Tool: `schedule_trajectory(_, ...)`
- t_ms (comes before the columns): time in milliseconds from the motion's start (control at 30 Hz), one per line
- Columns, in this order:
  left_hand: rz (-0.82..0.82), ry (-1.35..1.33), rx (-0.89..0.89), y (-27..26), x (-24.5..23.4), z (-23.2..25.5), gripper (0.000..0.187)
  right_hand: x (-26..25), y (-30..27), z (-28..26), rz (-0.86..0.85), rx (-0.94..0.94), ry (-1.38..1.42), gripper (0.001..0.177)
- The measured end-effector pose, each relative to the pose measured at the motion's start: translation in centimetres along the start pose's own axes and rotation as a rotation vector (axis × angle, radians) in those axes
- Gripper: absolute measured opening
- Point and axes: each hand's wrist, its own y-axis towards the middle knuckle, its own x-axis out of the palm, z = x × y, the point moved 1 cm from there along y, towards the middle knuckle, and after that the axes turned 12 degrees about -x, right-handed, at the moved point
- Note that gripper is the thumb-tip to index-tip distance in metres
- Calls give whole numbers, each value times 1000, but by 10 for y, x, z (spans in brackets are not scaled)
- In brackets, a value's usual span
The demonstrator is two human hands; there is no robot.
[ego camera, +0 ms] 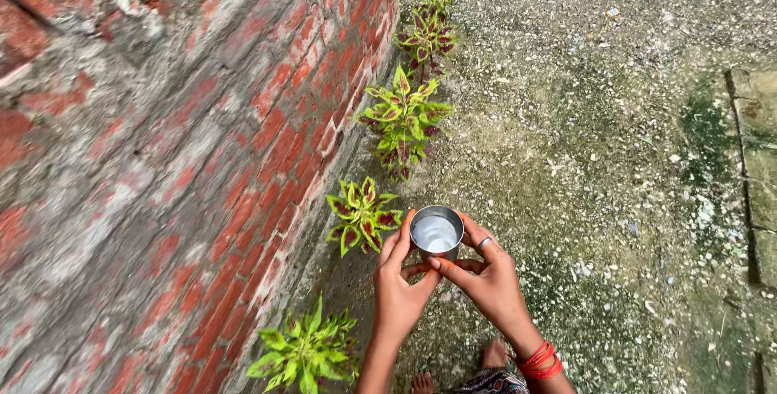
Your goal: The person fills a small metal cup with water from a yellow bucket and pours the water onto plants along a brick wall.
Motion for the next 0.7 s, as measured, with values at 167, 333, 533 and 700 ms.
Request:
schedule_trajectory(167,35,14,5,65,32,-3,85,-24,60,36,-18,-39,81,77)
schedule_trajectory(333,111,41,-19,118,68,4,84,-52,135,58,-77,-107,0,79)
schedule_trajectory(533,182,-43,-20,171,107,23,83,-84,203,52,-167,-73,-12,76)
schedule_trajectory(700,251,-16,-4,216,119,30,75,-92,252,60,-209,-64,36,78)
